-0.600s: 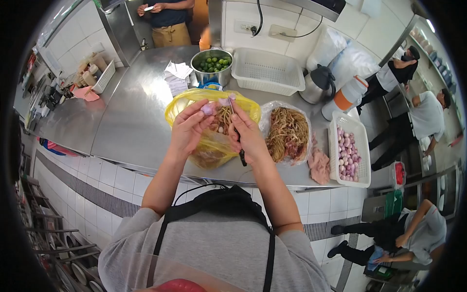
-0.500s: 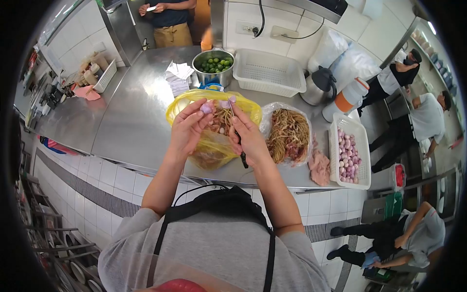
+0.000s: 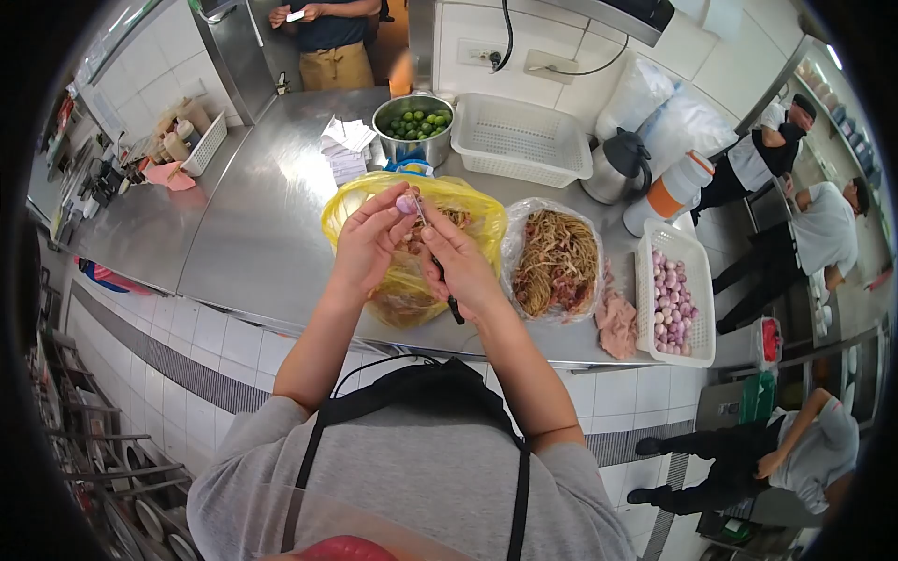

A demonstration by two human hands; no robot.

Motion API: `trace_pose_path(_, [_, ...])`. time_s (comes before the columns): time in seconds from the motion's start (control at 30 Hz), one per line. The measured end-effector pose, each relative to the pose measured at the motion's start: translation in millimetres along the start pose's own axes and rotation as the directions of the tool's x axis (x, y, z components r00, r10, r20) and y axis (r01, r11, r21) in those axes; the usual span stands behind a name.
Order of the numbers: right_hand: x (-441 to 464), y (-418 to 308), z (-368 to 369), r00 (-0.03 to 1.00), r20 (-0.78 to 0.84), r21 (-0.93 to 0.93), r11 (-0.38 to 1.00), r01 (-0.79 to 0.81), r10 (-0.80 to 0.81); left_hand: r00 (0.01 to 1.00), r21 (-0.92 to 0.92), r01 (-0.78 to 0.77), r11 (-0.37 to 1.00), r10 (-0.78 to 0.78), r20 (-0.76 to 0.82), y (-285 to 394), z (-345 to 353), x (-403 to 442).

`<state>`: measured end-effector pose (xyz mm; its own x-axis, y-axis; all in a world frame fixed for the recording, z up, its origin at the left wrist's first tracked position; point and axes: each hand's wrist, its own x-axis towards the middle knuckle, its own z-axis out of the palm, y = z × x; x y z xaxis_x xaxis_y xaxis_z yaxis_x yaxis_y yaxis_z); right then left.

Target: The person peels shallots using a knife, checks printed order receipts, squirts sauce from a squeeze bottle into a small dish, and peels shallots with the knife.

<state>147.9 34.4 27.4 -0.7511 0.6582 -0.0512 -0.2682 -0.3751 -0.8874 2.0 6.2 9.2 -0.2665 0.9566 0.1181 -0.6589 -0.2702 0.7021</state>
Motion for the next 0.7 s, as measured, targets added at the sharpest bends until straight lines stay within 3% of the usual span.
trace_pose_path(0.07, [0.0, 0.0, 1.6, 1.000, 0.021, -0.060, 0.998, -0.012, 0.013, 1.000, -0.102, 0.007, 0.995, -0.007, 0.005, -1.4, -2.1, 0.3])
trace_pose_path(0.17, [-0.8, 0.2, 0.6, 1.000, 0.010, 0.019, 1.000, -0.021, 0.021, 0.999, -0.060, -0.017, 0.998, 0.015, -0.033, -1.2, -5.7, 1.3])
trace_pose_path(0.3, [1.0, -13.9, -5.8, 0.996, -0.088, -0.041, 0.999, 0.024, -0.028, 0.999, -0.085, -0.016, 0.996, 0.013, -0.038, 8.1, -10.9, -4.7])
trace_pose_path(0.33, [5.0, -15.9, -9.5, 0.992, -0.109, -0.356, 0.934, 0.019, -0.061, 0.999, -0.073, -0.036, 0.997, 0.033, -0.037, 9.2, -12.3, -6.2])
trace_pose_path(0.37, [9.1, -18.1, -12.4, 0.988, -0.119, -0.635, 0.773, 0.003, -0.102, 0.998, -0.062, -0.056, 0.997, 0.054, -0.035, 10.0, -13.3, -7.3])
trace_pose_path(0.4, [12.1, -20.1, -14.3, 0.988, -0.120, -0.634, 0.773, 0.002, -0.101, 0.998, -0.062, -0.054, 0.997, 0.052, -0.035, 11.1, -13.2, -8.8])
trace_pose_path(0.47, [18.0, -24.2, -17.5, 0.985, -0.113, -0.947, 0.313, -0.067, -0.133, 0.995, -0.015, -0.085, 0.996, 0.084, -0.044, 14.8, -11.1, -12.3])
trace_pose_path(0.5, [21.2, -25.1, -19.3, 0.984, -0.106, -0.994, 0.038, -0.101, -0.143, 0.996, -0.015, -0.080, 0.997, 0.079, -0.046, 15.7, -11.0, -13.9])
trace_pose_path(0.63, [37.9, -15.2, -32.7, 0.973, -0.116, -0.993, -0.008, -0.120, -0.201, 0.989, 0.095, -0.139, 0.986, 0.143, -0.043, 14.7, -7.5, -18.9])
trace_pose_path(0.7, [43.0, -4.9, -35.5, 0.884, 0.028, -0.990, 0.110, 0.089, -0.467, 0.988, 0.130, -0.145, 0.981, 0.151, -0.031, 11.8, -4.6, -20.5])
